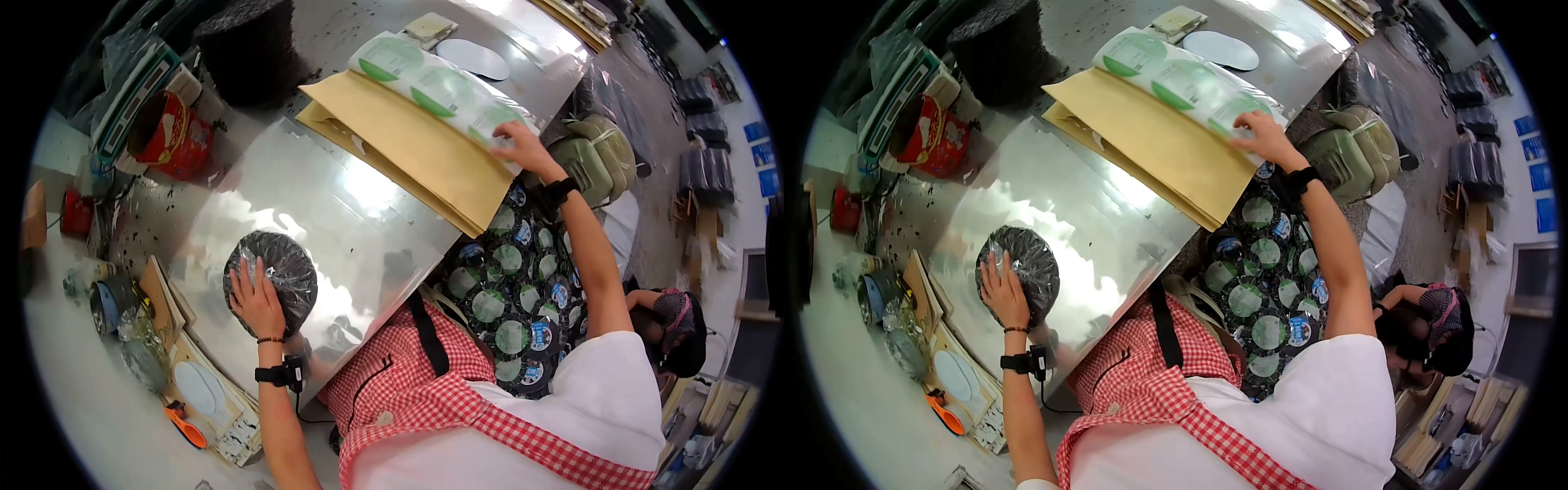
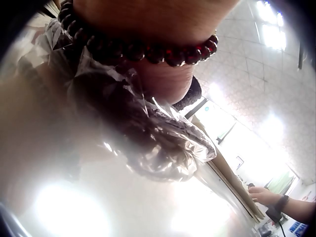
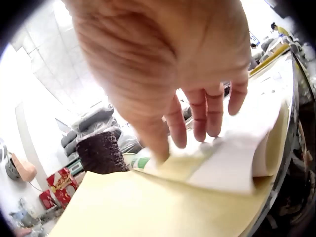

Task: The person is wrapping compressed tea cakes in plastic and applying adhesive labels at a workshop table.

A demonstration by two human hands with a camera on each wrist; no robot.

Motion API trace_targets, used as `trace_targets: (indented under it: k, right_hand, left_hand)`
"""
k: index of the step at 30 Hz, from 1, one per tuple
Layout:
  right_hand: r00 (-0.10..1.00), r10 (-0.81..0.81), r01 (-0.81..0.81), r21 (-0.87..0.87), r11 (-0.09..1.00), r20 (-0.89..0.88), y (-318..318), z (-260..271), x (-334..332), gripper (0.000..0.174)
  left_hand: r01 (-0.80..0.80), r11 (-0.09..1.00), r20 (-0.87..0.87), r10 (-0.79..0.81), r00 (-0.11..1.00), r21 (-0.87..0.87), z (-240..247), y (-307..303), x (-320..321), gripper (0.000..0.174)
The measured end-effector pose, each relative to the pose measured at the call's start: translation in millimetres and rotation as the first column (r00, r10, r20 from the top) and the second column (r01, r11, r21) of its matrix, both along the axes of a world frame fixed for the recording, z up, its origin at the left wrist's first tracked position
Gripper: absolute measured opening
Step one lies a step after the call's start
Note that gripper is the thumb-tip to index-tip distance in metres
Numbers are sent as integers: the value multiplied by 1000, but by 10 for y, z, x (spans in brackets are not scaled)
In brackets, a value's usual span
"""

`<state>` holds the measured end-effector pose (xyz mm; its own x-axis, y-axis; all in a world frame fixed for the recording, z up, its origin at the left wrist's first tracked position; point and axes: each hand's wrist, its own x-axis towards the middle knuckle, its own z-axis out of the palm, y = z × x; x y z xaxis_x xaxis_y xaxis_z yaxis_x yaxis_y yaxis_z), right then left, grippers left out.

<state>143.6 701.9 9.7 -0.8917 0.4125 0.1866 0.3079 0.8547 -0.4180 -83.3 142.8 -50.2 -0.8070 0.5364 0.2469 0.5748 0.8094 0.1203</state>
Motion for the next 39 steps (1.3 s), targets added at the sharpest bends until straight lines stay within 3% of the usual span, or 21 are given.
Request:
trace_targets:
  k: [2, 6, 7, 8, 9, 10, 11, 15, 17, 18, 19, 21, 22, 24, 25, 27, 32, 34, 36, 38, 39]
  right_hand:
    - [965, -257, 245, -174, 954, -53, 198, 160, 0, 26]
    - [778, -539, 527, -132, 840, -322, 1476, 261, 660, 23]
    - [660, -620, 492, -380, 783, -424, 1485, 410, 851, 22]
    - [524, -783, 488, -636, 598, -334, 2167, 244, 1249, 22]
    - [429, -812, 274, -799, 535, -396, 2573, 170, 1510, 21]
    - [490, -787, 70, -883, 464, -374, 2905, 132, 1639, 22]
    - [547, -735, 44, -863, 503, -401, 2393, 374, 1319, 23]
    - [851, -349, 135, -479, 867, -392, -991, 600, -493, 27]
    - [855, -192, -147, -581, 801, -481, -1803, -34, -994, 27]
    - [940, 48, -200, -435, 878, -337, -2091, -281, -1213, 27]
    - [971, 91, -194, -498, 845, -223, -2663, 122, -1398, 27]
    - [819, 345, -526, -358, 772, -459, -3217, 134, -1660, 38]
    - [731, 428, -623, -262, 738, -531, -3420, 150, -1756, 44]
    - [632, 677, -729, 9, 685, -376, -3677, 161, -1781, 55]
    - [579, 765, -795, 10, 606, -283, -3714, 149, -1772, 61]
    - [544, 808, -830, -1, 558, -225, -3703, 134, -1773, 62]
    - [433, 901, -899, -71, 432, 1, -3612, 88, -1809, 50]
    - [407, 910, -906, -93, 413, 73, -3595, 325, -1840, 46]
    - [374, 917, -913, -119, 391, 141, -3626, 487, -1900, 45]
    - [497, 836, -788, -283, 547, 232, -3765, 498, -2072, 51]
    - [556, 831, -804, -259, 535, -9, -3872, 355, -2114, 52]
  left_hand:
    - [4, 1000, -7, -4, 1000, 3, 12, 13, -4, 42]
    - [-13, 1000, -2, 13, 1000, 16, -51, -58, -32, 53]
    - [-56, 996, 45, 53, 998, 65, 4, -30, -4, 57]
    - [-79, 992, 43, 75, 996, 100, 16, -23, 7, 60]
    - [-73, 987, 58, 66, 996, 142, 61, -15, 25, 61]
    - [-46, 982, 57, 36, 998, 183, 47, -21, 15, 60]
    - [-41, 977, 54, 30, 998, 209, 56, -16, 12, 59]
    - [-92, 980, 6, 92, 996, 178, 111, 11, 42, 50]
    - [-214, 976, -50, 212, 976, -36, 270, 99, 127, 47]
    - [-217, 975, -53, 215, 975, -36, 268, 111, 175, 47]
    - [-219, 974, 32, 218, 975, 61, 242, 105, 213, 46]
    - [-214, 958, 90, 200, 976, 191, 154, 100, 297, 45]
    - [-208, 956, 56, 201, 978, 207, 120, 97, 326, 44]
    - [-195, 969, 170, 168, 971, 152, 86, 45, 337, 41]
    - [-169, 865, 203, 80, 976, 473, 57, 67, 297, 41]
    - [-339, 658, 425, 32, 905, 672, 57, 120, 356, 53]
    - [-279, 776, 356, 75, 931, 565, 82, 120, 357, 62]
    - [-228, 961, 124, 210, 970, 156, 23, 91, 346, 63]
    - [-238, 954, 110, 220, 969, 183, 14, 100, 359, 61]
    - [-241, 948, 96, 226, 969, 207, 30, 90, 360, 59]
    - [-216, 950, 175, 178, 968, 227, 46, 65, 360, 57]
